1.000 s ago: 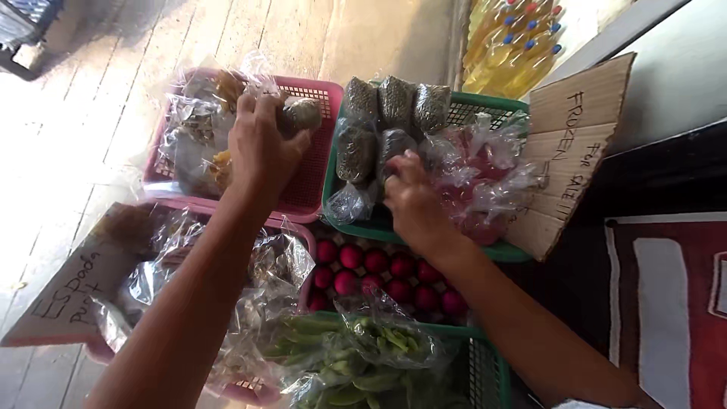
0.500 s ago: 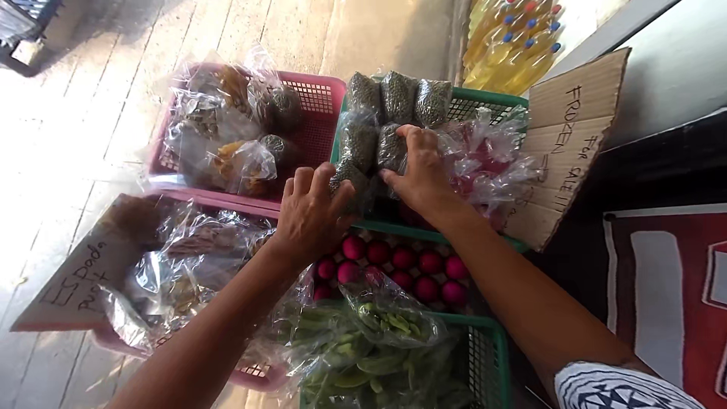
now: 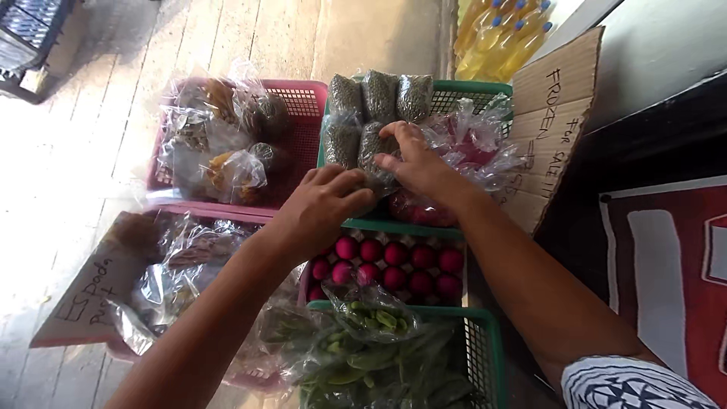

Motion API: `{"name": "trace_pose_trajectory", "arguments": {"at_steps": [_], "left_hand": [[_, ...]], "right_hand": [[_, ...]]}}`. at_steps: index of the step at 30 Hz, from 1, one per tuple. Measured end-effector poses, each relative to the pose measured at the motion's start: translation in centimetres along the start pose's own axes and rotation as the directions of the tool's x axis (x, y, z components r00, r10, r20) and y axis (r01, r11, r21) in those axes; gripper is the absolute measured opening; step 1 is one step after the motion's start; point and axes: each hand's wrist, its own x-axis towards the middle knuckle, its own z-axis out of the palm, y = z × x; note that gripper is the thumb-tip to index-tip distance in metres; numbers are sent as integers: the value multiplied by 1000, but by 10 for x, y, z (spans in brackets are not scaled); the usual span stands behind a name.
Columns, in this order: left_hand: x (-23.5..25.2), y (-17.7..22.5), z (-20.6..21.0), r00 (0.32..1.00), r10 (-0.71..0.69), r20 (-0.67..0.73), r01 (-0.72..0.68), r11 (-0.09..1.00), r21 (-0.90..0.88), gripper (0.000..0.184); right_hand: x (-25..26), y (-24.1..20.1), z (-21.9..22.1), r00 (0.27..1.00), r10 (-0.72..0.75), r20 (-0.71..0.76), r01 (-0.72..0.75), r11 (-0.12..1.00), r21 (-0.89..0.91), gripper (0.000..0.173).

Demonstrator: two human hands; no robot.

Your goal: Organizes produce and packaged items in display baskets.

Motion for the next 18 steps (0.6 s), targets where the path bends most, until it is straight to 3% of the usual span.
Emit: {"name": "trace_pose_trajectory", "arguments": {"at_steps": [5,9,12,15,18], "left_hand": [[18,-23,20,897,247,366,-306,945,114,34],[24,-26,26,867,281,412,-335,940,63,39],[15,-26,28,925,209,316,-240,969,61,61],[-2,-22,36,998,15,54,-17,999,32,53],[-13,-19,46,987,-132,97,143,982,-121,65]], "right_hand": [[-14,2,-8,999,-31,-9,30,997,-69,39],[-26,3,3,984,-136,-113,118,982,-149,39],[-24,5,15,978,-133,-159,119,989,-90,50],[-16,1,29,955,-145,-258,126,988,-86,50],[-9,3,36,946,-176,-273,147,981,-124,50]]}}
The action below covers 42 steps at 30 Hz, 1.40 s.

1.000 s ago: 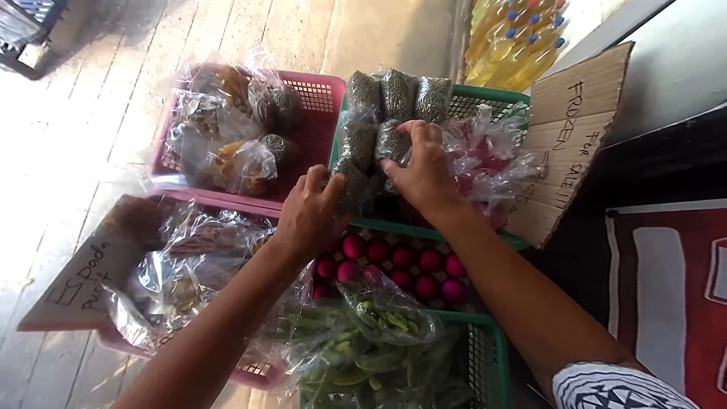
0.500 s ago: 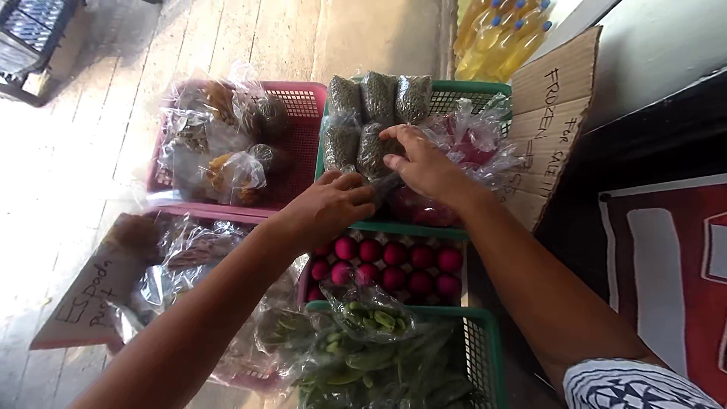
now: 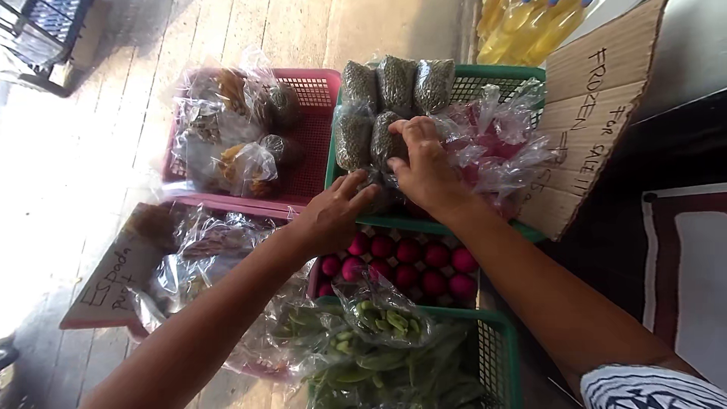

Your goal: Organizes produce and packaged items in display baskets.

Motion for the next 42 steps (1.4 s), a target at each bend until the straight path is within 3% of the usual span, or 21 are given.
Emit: {"name": "trace_pose_trajectory", "arguments": {"at_steps": [2,3,4,6,7,9,12,15,19,23,26,28,31,35,37,40,42], "left_hand": [[2,-12,-15,1000,-26,-18,23,985,-171,62],[3,-21,-28,995,-43,-95,22,976,-216,55],[5,-32,-43,979,-87,-183,47,976,-212,48],[13,-57,-68,934,-218,-284,222,975,-18,35],[19,-71,-74,924,-292,-248,326,939,112,34],[31,-98,-70,875,-484,-23,457,808,373,48],[45,-128,-45,733,-653,190,362,612,704,70],[51,-133,-39,765,-611,202,262,583,769,57],[50,-104,-70,857,-515,22,390,674,628,48],[51,-48,-113,819,-531,-220,573,783,242,65],[67,-19,-116,840,-445,-310,468,884,1,73],[87,-5,-104,839,-404,-364,423,905,-30,67],[114,6,-68,844,-380,-380,430,901,55,74],[119,3,-31,896,-326,-300,403,882,245,82],[114,-7,-44,881,-341,-328,399,908,127,75],[103,-53,-73,761,-481,-435,512,857,-52,58],[98,-96,-82,693,-599,-400,642,766,-37,43]], "right_hand": [[2,0,-9,997,3,76,-1,1000,-29,49],[1,0,-16,993,-2,119,7,999,-42,49],[-2,0,-23,990,-8,138,16,999,-51,48],[-12,-4,-36,995,-18,99,24,998,-59,43],[-20,-8,-42,998,-42,55,45,998,-55,40],[-38,-14,-53,992,-124,-23,123,992,-25,31],[-54,-14,-61,967,-204,-153,217,973,75,19],[-66,-6,-75,950,-189,-250,223,968,113,17],[-74,7,-90,950,-121,-289,167,976,138,17],[-74,8,-85,966,-53,-253,92,985,147,18],[-63,-4,-68,976,-91,-200,118,985,126,16],[-55,-12,-56,976,-140,-165,157,983,98,14],[-47,-16,-37,987,-140,-79,141,990,3,19],[-48,-17,-17,977,15,215,13,992,-128,47],[-51,-17,-19,961,24,275,10,993,-120,51],[-57,-12,-24,977,-71,199,82,996,-44,42],[-58,-12,-29,985,-116,130,117,993,0,35]]}}
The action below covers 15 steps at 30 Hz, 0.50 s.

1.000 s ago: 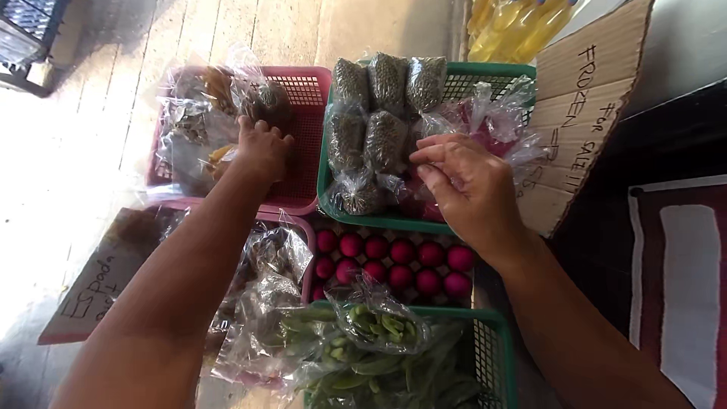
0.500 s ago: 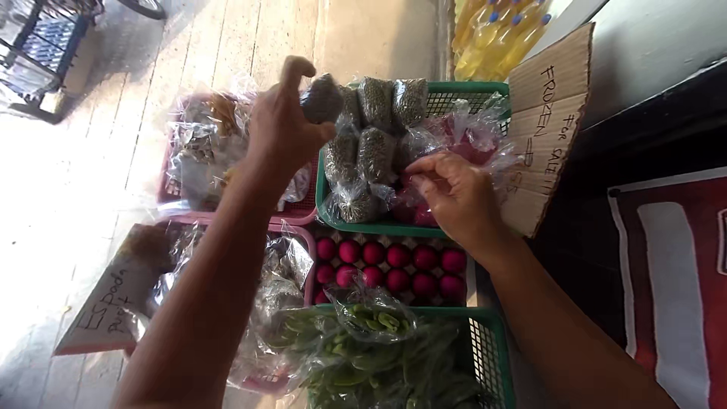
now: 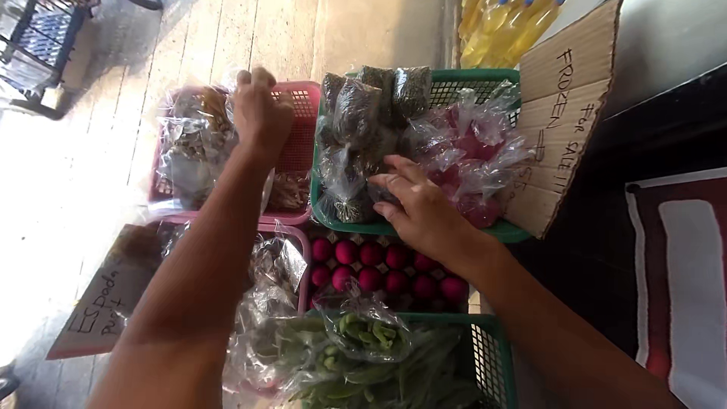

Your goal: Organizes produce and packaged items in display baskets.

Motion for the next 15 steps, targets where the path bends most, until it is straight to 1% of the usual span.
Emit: {"name": "trace_pose_trajectory", "arguments": {"at_steps": [1,2,3,4,5,6,8,9,11,13,15], "left_hand": [[10,-16,4,997,-45,62,40,996,78,38],[17,-28,9,987,-85,139,63,986,157,39],[22,-35,16,972,-125,201,77,970,231,46],[25,-39,24,956,-171,238,96,950,297,58],[26,-38,32,946,-209,248,113,929,353,68],[25,-35,37,943,-226,244,113,908,403,74],[24,-30,44,958,-185,220,62,880,472,73],[22,-28,46,962,-160,219,32,868,495,69],[17,-25,45,963,-134,235,3,874,486,60],[11,-20,36,965,-111,237,-3,902,433,58],[2,-14,21,977,-90,191,19,938,347,60]], "right_hand": [[-1,-1,-3,1000,-6,-15,6,1000,13,33],[-1,-2,-6,1000,-7,-26,8,1000,23,32],[-2,-3,-8,999,-11,-43,12,999,31,31],[-3,-2,-9,998,-16,-55,18,999,34,30],[-3,-1,-10,998,-23,-60,25,999,34,29],[-4,1,-11,998,-32,-62,34,999,34,28],[-4,6,-15,996,-41,-73,44,998,37,26],[-4,9,-18,995,-42,-87,45,998,36,25],[-3,12,-25,991,-37,-129,42,999,33,23],[-2,13,-35,980,-26,-197,39,997,63,21],[-5,13,-47,968,11,-252,21,992,124,21]]}}
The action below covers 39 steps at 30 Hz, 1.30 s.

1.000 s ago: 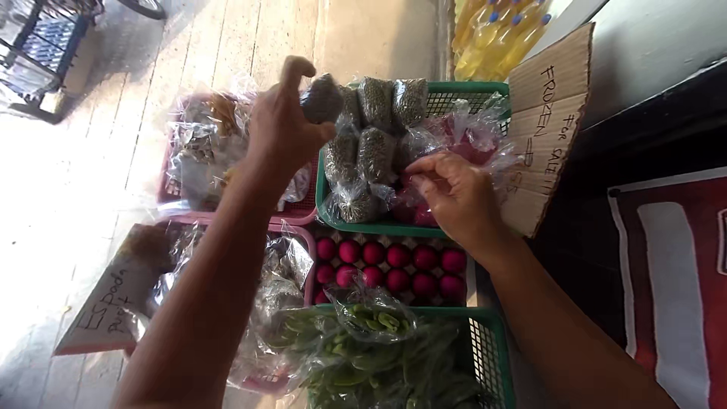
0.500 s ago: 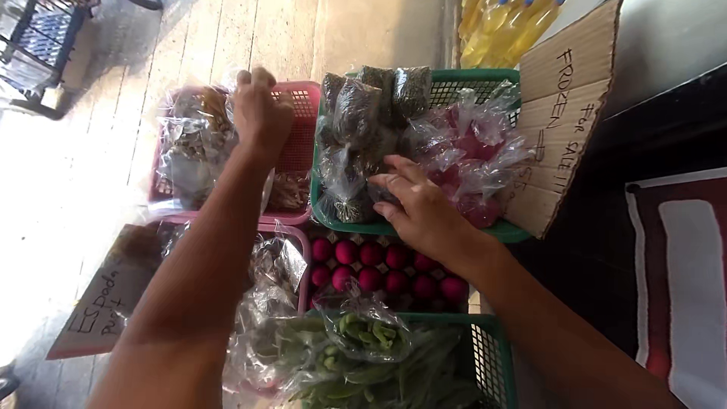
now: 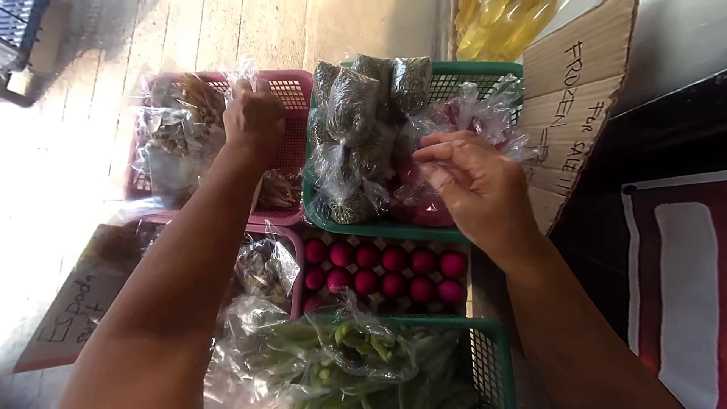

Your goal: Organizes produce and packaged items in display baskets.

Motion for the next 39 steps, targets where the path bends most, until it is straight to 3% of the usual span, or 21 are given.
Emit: {"name": "trace_pose_trajectory", "arguments": {"at_steps": [3,5,7,9,10,12,14,17,20,22,25,27,30,33,34,35,36,37,39], "left_hand": [[-28,-3,-31,982,22,-187,-64,973,-221,62],[-56,-2,-52,948,9,-318,-150,894,-422,64],[-91,5,-68,954,-52,-295,-177,697,-695,61],[-129,18,-74,981,-45,-187,-159,363,-918,56],[-148,25,-74,991,-6,-137,-131,253,-958,54],[-178,30,-65,991,110,-77,-94,167,-981,53],[-194,25,-51,980,199,-15,-57,204,-977,52],[-192,17,-37,973,227,31,-28,252,-967,53],[-172,14,-20,963,271,7,-77,298,-951,76],[-158,15,-6,963,268,38,-39,279,-959,89],[-154,19,1,968,234,94,56,163,-985,61],[-161,25,-4,980,190,58,30,148,-989,41],[-164,26,-12,971,235,-43,-96,222,-970,36],[-154,27,-14,942,333,43,4,117,-993,40],[-150,26,-14,937,337,91,49,130,-990,44],[-147,26,-14,943,301,138,65,240,-969,46],[-145,26,-15,958,236,161,44,434,-900,48],[-143,27,-10,979,174,111,-22,624,-781,48],[-144,24,-3,988,151,-23,-137,811,-569,47]], "right_hand": [[0,-4,-15,995,77,-64,-66,986,156,19],[2,-9,-17,981,184,-59,-156,933,324,20],[4,-20,-11,956,287,59,-278,828,487,24],[7,-34,0,927,294,231,-373,686,624,37],[8,-41,8,913,269,307,-407,628,663,46],[8,-51,24,891,224,396,-449,570,688,56],[4,-57,34,881,256,397,-463,637,616,49],[1,-57,43,883,293,366,-450,752,482,43],[3,-46,54,923,276,268,-356,875,327,47],[7,-35,65,921,297,252,-366,882,296,49],[4,-26,69,931,293,216,-355,864,358,50],[-5,-29,58,958,230,173,-282,871,402,50],[-18,-41,49,974,213,81,-227,890,396,50],[-16,-46,54,974,226,30,-222,905,362,50],[-12,-46,58,972,233,38,-232,916,327,50],[-7,-45,63,966,250,65,-258,931,259,50],[-1,-43,68,955,274,110,-289,945,151,51],[4,-40,73,945,292,149,-297,955,12,51],[9,-37,78,932,300,203,-255,942,-220,53]]}}
